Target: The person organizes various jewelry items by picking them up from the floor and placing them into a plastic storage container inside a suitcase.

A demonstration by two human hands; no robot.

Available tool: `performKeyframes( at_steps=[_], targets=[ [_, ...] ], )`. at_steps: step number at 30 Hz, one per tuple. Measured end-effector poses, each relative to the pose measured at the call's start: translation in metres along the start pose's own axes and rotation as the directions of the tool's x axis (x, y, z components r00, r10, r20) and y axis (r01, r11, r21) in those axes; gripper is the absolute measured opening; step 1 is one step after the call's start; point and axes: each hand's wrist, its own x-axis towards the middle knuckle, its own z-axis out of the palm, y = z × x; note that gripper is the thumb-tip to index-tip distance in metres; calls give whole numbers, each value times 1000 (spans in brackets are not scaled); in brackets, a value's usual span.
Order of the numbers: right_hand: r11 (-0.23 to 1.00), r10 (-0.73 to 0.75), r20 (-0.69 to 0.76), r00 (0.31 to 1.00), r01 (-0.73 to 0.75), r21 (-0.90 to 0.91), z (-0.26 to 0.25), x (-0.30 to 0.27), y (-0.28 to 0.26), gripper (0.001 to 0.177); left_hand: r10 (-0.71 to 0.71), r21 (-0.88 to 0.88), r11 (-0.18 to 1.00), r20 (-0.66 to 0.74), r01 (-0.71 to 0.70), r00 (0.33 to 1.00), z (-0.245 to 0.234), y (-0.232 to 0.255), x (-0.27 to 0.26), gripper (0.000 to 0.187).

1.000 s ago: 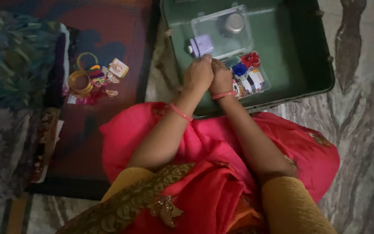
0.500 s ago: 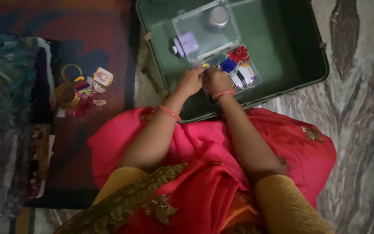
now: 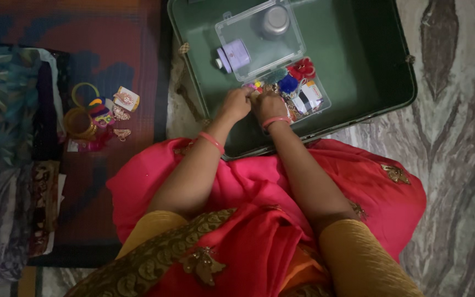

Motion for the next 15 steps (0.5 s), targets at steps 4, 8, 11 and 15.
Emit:
performKeyframes(
  at_steps=[4,8,11,15],
  targets=[
    [997,80,-10,997,-80,17,10,1,6,41,39,17,999,-33,-38,999,5,-3,1,37],
    [999,54,-55,997,-53,11,6,-1,3,37,-6,19,1000,-7,6,1000,5,-2,0,36],
    [998,7,-4,1000,-7,55,-8,-5,-6,26,4,-37,999,-34,-5,999,3,4,-3,35],
    [997,53,46,998,-55,45,-26,-11,-18,23,-83,-30,996,25,84,996,5,5,-5,35]
  ],
)
